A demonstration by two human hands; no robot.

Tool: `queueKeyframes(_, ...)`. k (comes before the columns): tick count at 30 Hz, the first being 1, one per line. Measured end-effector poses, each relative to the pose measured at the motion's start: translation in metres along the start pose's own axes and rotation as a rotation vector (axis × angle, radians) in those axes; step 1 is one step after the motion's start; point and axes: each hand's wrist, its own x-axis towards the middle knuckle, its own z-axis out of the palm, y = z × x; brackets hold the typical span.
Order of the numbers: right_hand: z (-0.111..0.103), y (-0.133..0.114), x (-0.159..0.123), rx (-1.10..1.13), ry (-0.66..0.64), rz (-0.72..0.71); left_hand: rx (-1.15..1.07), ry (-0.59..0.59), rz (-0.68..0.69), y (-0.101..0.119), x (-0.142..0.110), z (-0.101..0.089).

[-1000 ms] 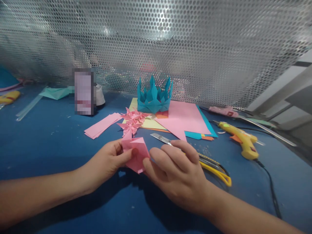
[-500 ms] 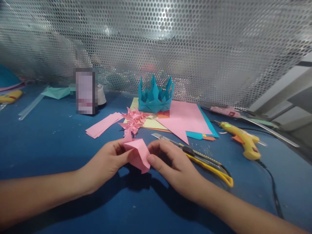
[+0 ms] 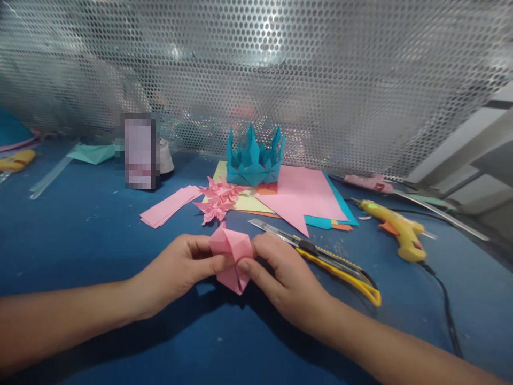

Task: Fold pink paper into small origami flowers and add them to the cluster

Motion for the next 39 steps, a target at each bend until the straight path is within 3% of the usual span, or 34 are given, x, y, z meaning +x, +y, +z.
queueKeyframes(8, 0.0018, -0.0015, 0.0012, -0.121, 0.037, -0.039, -0.002, -0.066, 0.032, -0.0016, -0.0003, -0.0024)
queueKeyframes(13, 0.0009, -0.0018, 0.0019, -0.147, 0.054, -0.127, 0.009, 0.013, 0.012, -0.0009, 0.0012, -0.0010)
queueKeyframes(20, -0.0012, -0.0039, 0.0019, -0.010, 0.047, -0.101, -0.081, 0.118, 0.001, 0.0004, 0.0009, -0.0010)
queueKeyframes(32, -0.0005, -0.0042, 0.0023, -0.137, 0.081, -0.134, -0.135, 0.077, 0.007, 0.0025, 0.0003, -0.0030)
queueKeyframes(39, -0.0032, -0.0032, 0.0022, -0.060, 0.109, -0.078, -0.110, 0.147, 0.054, 0.0022, 0.0015, -0.0020)
